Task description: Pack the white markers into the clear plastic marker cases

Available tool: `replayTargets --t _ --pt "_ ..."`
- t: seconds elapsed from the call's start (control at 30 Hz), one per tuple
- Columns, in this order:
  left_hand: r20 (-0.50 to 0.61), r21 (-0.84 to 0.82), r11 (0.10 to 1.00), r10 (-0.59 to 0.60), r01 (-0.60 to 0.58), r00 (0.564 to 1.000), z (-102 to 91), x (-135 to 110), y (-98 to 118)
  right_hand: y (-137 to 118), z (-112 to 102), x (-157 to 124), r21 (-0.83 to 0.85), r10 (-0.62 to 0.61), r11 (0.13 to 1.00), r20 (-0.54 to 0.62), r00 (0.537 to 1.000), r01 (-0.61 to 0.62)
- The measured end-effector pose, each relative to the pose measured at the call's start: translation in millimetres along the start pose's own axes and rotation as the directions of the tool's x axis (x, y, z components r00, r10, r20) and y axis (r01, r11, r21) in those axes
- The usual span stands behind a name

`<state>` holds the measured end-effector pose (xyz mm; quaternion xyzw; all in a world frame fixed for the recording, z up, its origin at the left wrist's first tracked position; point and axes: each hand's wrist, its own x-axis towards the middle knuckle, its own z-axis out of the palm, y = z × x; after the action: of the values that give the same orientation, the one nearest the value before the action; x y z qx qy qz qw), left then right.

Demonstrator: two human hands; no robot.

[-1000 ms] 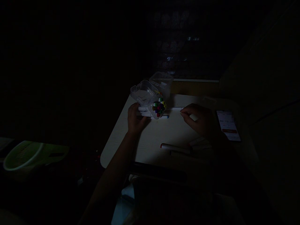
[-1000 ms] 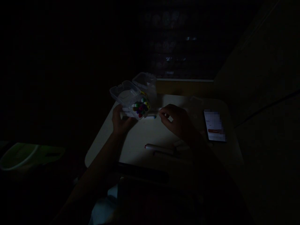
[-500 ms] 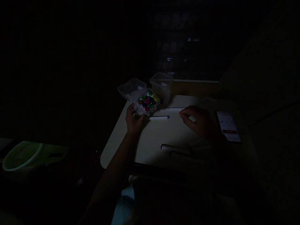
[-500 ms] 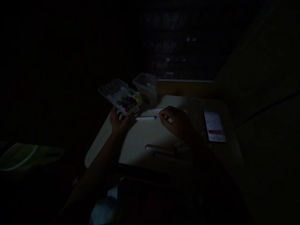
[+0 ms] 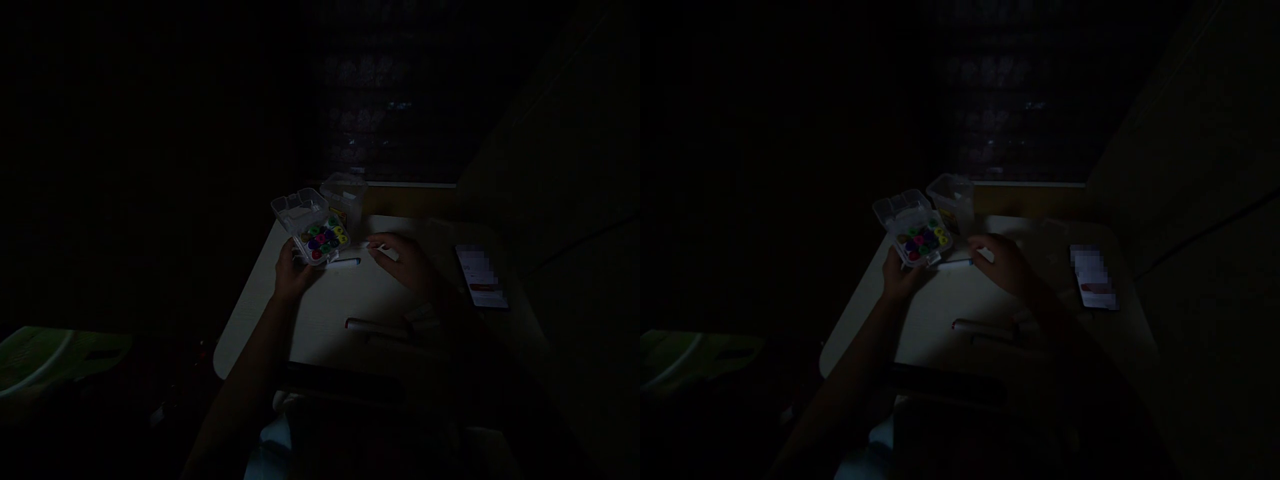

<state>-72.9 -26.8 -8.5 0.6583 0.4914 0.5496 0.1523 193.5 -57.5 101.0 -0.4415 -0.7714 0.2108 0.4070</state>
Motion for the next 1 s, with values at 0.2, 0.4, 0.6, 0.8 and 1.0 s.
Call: replayTargets --t 0.2,0.4,0.6,0.8,1.0 --pt "0.081 -0.151 0.988 0.016 -0.003 0.997 -0.9 3 13 -8 22 48 0.281 0.059 0.957 0.052 0.997 -0.071" --pt "0.148 -0.150 0.988 0.058 -0.035 0.987 -5.7 2 15 -21 43 72 0.314 0.079 0.941 0.152 0.985 -0.124" --pt "0.153 -0.169 0.985 0.048 -0.022 0.987 -5.7 -1 4 -25 50 82 0.397 0.081 0.906 0.171 0.982 -0.144" --pt "0.109 -0.210 0.978 0.038 -0.015 0.993 -3.2 1 8 -22 57 87 0.402 0.131 0.897 0.157 0.979 -0.185" --pt "0.132 -0.219 0.976 0.044 -0.014 0.990 -3.5 2 14 -25 52 91 0.355 0.053 0.932 0.063 0.997 -0.072"
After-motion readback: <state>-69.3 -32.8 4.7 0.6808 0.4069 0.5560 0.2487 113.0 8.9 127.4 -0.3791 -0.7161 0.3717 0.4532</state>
